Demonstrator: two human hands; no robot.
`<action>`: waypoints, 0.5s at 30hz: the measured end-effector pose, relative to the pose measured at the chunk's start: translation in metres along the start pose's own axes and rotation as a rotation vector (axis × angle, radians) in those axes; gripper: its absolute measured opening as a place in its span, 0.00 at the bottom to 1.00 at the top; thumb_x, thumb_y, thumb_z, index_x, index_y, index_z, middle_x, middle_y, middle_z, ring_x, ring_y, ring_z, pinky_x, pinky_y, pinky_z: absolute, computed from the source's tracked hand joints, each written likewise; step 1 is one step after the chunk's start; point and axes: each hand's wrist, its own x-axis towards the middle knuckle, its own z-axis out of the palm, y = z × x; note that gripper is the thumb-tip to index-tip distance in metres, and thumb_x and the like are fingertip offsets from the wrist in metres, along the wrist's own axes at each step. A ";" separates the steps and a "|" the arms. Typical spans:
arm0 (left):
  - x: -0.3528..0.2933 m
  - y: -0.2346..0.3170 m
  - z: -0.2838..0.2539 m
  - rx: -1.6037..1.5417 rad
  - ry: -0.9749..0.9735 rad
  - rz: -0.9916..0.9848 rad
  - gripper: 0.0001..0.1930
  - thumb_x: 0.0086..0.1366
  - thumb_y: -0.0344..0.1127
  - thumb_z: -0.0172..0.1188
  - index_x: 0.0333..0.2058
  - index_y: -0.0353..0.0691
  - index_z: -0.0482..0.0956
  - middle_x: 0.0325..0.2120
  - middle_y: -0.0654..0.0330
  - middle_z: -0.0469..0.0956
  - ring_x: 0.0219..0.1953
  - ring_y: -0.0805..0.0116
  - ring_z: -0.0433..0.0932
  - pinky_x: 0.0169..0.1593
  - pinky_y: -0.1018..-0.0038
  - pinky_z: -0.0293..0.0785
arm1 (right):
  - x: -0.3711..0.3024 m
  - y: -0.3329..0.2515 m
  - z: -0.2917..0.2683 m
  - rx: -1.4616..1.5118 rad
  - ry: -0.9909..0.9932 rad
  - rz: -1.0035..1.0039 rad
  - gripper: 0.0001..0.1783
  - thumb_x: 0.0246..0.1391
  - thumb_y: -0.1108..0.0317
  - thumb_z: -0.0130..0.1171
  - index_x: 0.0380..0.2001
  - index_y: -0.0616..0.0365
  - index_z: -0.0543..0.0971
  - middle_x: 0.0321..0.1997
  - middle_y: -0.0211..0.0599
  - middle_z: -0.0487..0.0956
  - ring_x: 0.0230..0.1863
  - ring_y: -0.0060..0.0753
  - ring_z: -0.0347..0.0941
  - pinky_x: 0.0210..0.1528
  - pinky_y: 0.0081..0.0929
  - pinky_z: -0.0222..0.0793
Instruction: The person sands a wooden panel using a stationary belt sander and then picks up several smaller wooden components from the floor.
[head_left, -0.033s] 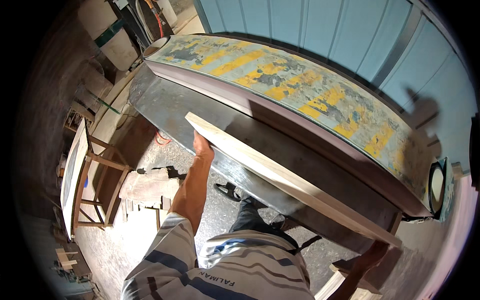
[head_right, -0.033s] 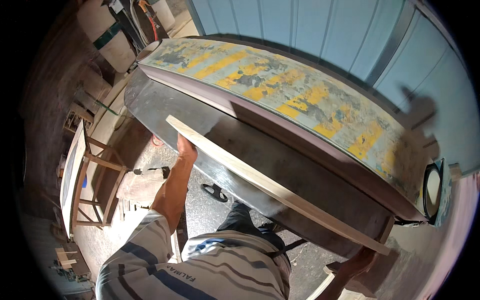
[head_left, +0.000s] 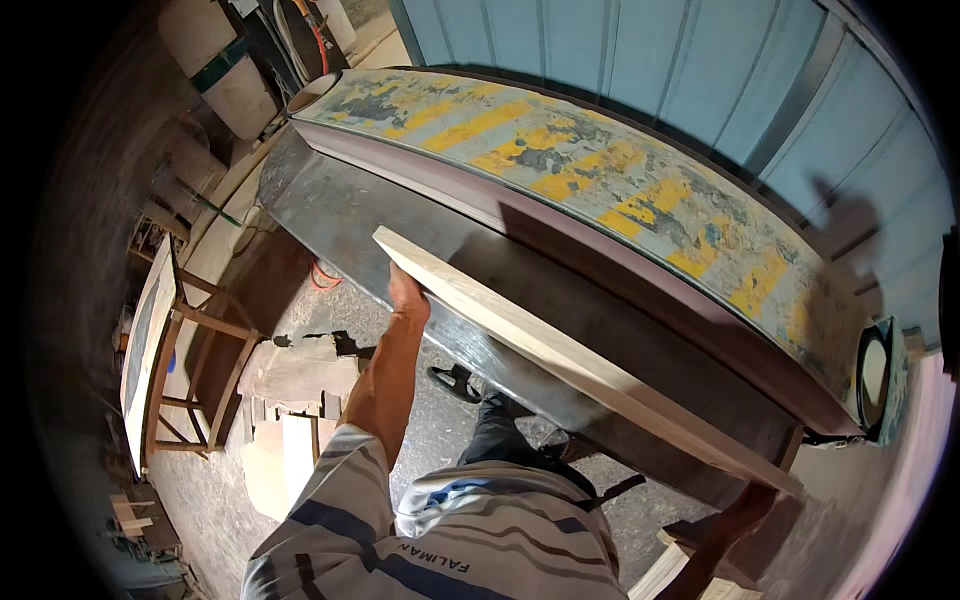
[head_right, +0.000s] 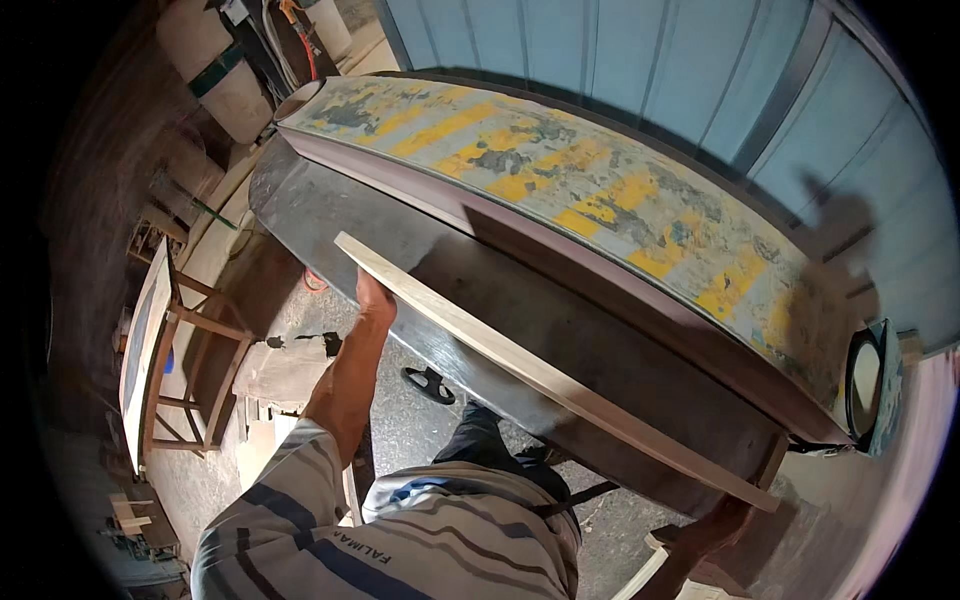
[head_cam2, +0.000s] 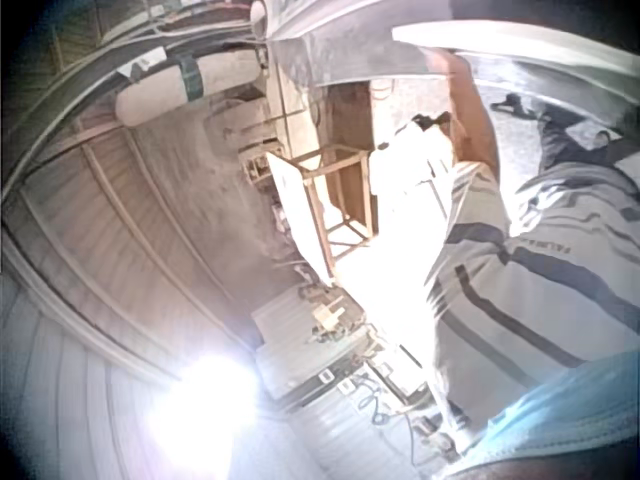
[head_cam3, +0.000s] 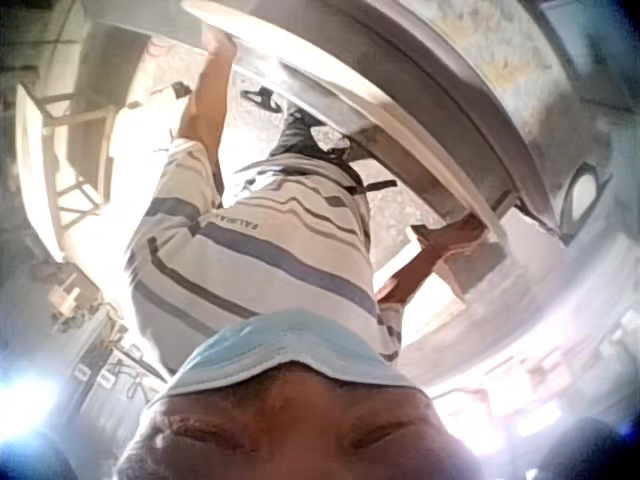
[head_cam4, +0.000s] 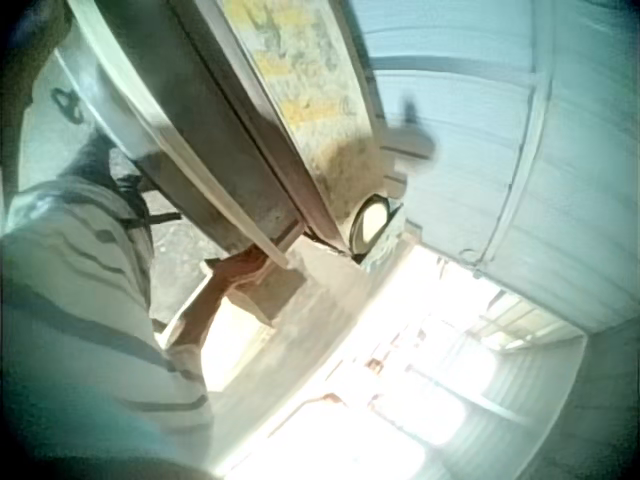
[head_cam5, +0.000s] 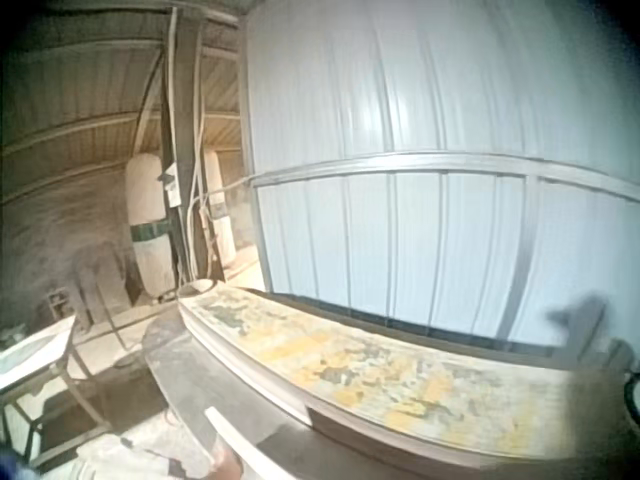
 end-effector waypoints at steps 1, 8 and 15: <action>-0.001 -0.002 -0.002 -0.015 -0.016 -0.004 0.24 0.60 0.51 0.48 0.47 0.38 0.69 0.43 0.60 0.72 0.44 0.64 0.71 0.47 0.70 0.67 | 0.001 0.001 0.000 -0.022 0.001 -0.001 0.22 0.60 0.65 0.41 0.53 0.69 0.64 0.54 0.47 0.65 0.56 0.39 0.63 0.57 0.33 0.62; 0.000 -0.001 -0.016 0.228 -0.066 0.048 0.30 0.63 0.55 0.43 0.52 0.34 0.65 0.47 0.58 0.69 0.48 0.67 0.68 0.51 0.72 0.63 | 0.006 0.012 0.003 0.072 0.037 -0.061 0.21 0.60 0.65 0.42 0.52 0.68 0.65 0.51 0.47 0.67 0.54 0.40 0.64 0.56 0.35 0.63; -0.063 0.066 0.003 0.238 -0.415 0.269 0.31 0.65 0.55 0.41 0.56 0.35 0.56 0.54 0.54 0.60 0.56 0.65 0.60 0.57 0.70 0.54 | 0.005 0.015 -0.003 -0.545 0.058 -0.149 0.19 0.59 0.65 0.42 0.48 0.70 0.68 0.47 0.48 0.71 0.46 0.41 0.70 0.49 0.32 0.70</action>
